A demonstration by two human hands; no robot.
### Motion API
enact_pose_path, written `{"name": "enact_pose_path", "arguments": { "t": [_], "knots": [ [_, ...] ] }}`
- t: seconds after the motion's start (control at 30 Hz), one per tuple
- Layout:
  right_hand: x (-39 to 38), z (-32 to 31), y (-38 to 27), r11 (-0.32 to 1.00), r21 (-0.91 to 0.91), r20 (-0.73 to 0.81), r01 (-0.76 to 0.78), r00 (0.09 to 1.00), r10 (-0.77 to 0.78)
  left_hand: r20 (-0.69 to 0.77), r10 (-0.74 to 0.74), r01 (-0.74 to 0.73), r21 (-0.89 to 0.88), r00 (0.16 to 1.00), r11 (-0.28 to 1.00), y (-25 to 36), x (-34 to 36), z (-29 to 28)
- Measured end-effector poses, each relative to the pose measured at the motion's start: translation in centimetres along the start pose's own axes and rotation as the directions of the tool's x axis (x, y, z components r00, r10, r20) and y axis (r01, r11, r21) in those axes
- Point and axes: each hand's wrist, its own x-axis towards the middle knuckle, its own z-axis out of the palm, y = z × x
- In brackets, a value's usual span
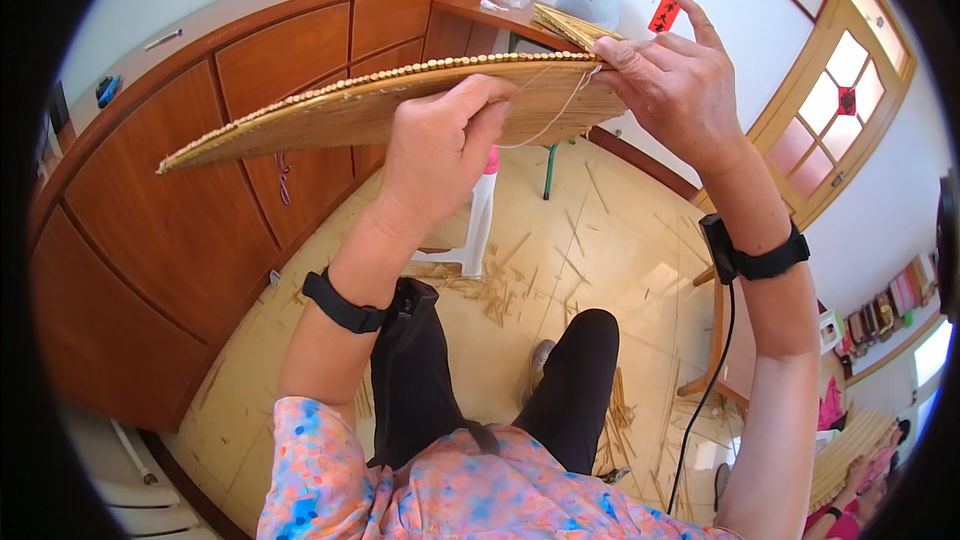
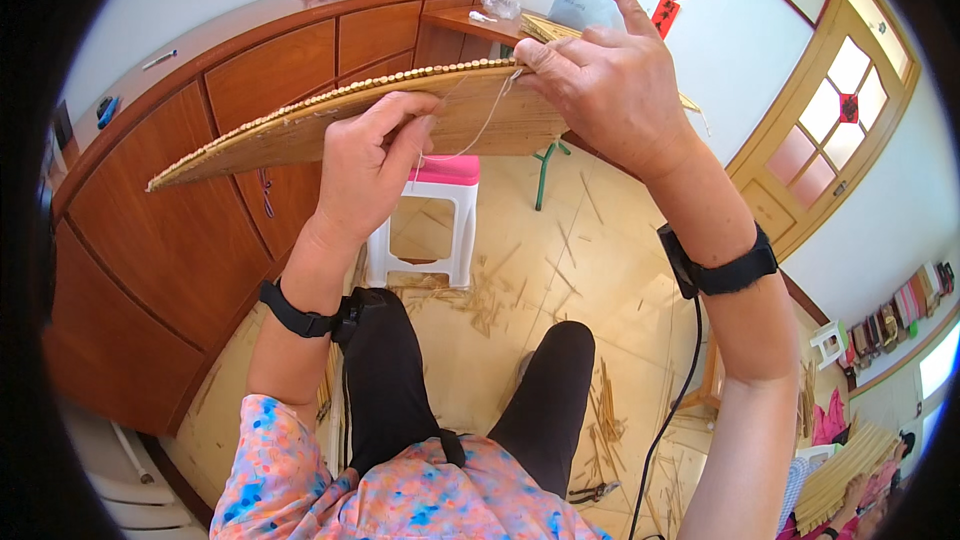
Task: The person weaves a straw object by hand, using a needle to thread and bind long straw fibers together along the edge of a flat straw mat.
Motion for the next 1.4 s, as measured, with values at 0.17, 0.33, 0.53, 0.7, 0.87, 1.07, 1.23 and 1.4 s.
{"name": "enact_pose_path", "arguments": {
  "t": [0.17, 0.33, 0.53, 0.7, 0.87, 1.07, 1.23, 1.4],
  "knots": [
    [0.4, -1.3, -0.2, 0.999, -0.023, 0.022, -0.044, 0.999, 0.044, 0.010, 0.010, -0.011, 0.082, 1.000, 0.997, 0.1, 0.8, -0.7],
    [0.3, -2.5, -0.5, 0.996, -0.025, 0.097, -0.086, 0.991, 0.088, -0.002, -0.023, 0.023, 0.035, 1.000, 0.999, 0.8, 1.4, -0.6],
    [0.2, -2.4, -0.7, 0.994, -0.003, 0.054, -0.113, 0.992, 0.113, -0.006, -0.010, 0.010, 0.100, 1.000, 0.995, 1.0, 1.6, -0.5],
    [0.4, -2.0, 0.2, 0.993, -0.025, 0.067, -0.116, 0.991, 0.117, 0.001, 0.041, -0.040, 0.153, 0.999, 0.987, 0.8, 2.2, -0.5],
    [0.4, -1.8, 0.4, 0.995, -0.040, 0.075, -0.090, 0.993, 0.093, -0.008, 0.051, -0.048, 0.192, 0.999, 0.980, 0.7, 2.2, -0.6],
    [0.0, -1.3, 0.4, 0.995, -0.037, 0.038, -0.097, 0.994, 0.098, -0.003, 0.149, -0.144, 0.233, 0.989, 0.962, 0.2, 2.1, -0.1],
    [-0.4, 0.1, 0.6, 1.000, -0.025, -0.134, -0.007, 0.991, 0.003, -0.007, 0.153, -0.147, 0.249, 0.988, 0.957, -0.1, 2.0, 0.0],
    [-0.2, 0.4, 0.0, 1.000, 0.026, -0.173, -0.003, 0.985, 0.008, 0.003, 0.160, -0.156, 0.249, 0.987, 0.956, -0.5, 1.8, -0.2]
  ]
}}
